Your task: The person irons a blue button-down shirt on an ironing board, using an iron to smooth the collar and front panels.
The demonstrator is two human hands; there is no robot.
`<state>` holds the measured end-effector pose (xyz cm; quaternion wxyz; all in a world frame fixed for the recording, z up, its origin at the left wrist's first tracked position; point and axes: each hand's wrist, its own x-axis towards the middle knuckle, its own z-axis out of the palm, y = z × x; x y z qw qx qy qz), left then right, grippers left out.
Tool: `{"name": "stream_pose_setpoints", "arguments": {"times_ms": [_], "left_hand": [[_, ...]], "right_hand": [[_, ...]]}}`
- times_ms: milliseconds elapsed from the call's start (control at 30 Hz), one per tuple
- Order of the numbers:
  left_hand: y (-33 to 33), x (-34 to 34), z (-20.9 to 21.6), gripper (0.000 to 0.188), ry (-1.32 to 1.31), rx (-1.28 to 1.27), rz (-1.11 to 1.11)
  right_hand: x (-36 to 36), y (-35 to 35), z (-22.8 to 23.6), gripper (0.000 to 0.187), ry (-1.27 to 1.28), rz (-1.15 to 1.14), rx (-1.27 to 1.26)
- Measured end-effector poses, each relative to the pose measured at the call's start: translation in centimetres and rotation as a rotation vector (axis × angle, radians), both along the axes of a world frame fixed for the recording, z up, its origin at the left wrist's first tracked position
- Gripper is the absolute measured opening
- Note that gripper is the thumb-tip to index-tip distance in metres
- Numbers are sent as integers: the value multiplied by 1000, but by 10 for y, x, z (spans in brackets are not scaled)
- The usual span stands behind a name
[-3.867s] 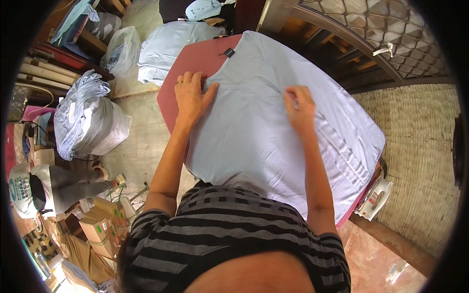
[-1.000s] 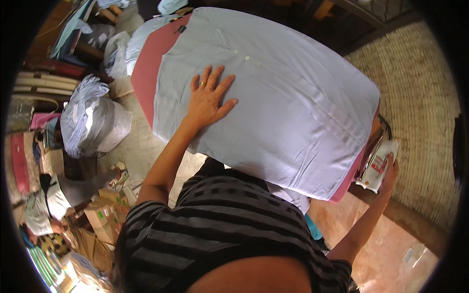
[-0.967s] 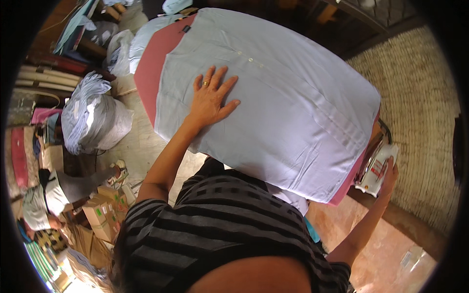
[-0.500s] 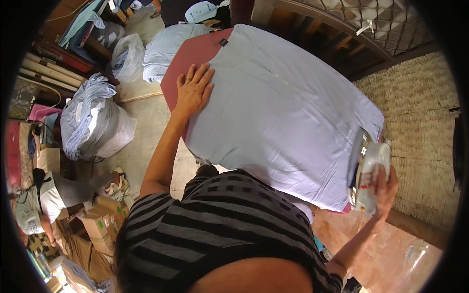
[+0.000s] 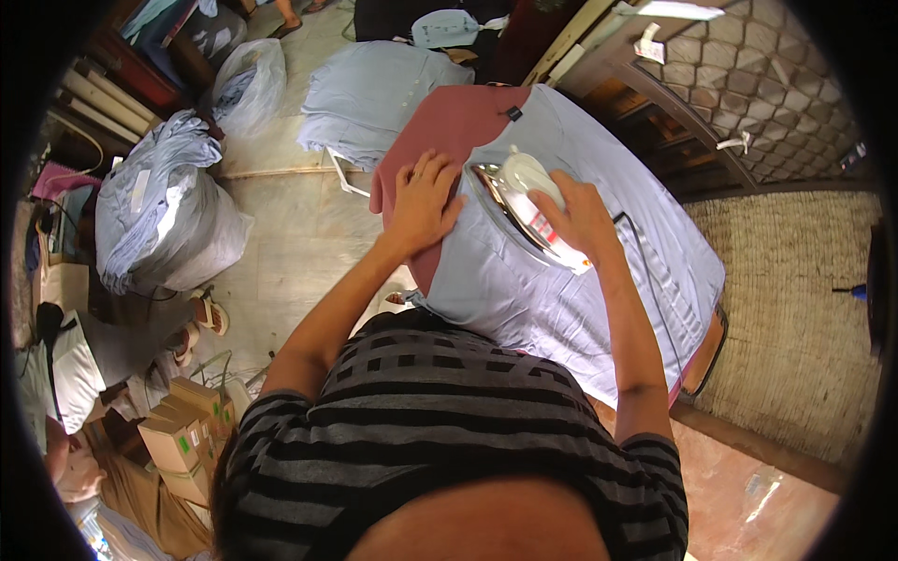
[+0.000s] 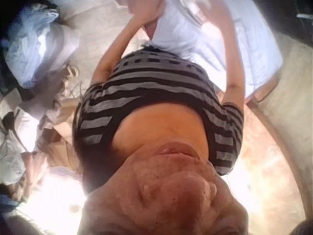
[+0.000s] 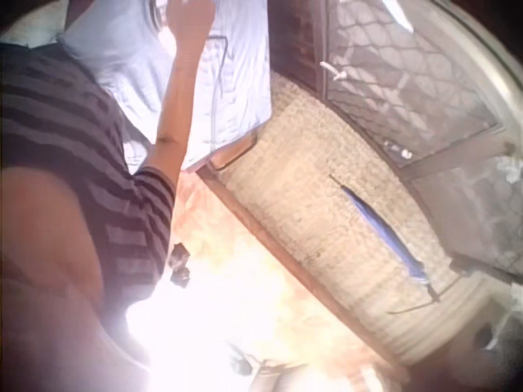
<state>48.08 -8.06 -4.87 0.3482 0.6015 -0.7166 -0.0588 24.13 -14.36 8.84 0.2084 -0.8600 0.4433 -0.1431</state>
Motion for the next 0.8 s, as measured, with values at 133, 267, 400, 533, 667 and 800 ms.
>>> {"name": "stream_pose_setpoints", "arguments": {"times_ms": [133,267,400,533,667,800], "left_hand": [[53,-16,6,33,76,-5,58],[75,-33,1,26,119,-5,173],[79,-40,-11,22,209,-121,282],[76,-43,-19,21,264,-127,341],[76,-44,-22,21,292,-178,380],[79,-45,-20,21,286,-155,399]], "right_hand": [[29,-24,-2,41,50,54,101],[7,-17,1,37,60,28,186],[-7,-16,3,35,23,102,276],[24,-34,-2,39,21,286,213],[62,-45,-14,44,22,354,191],[41,-36,-13,43,-36,393,184]]}}
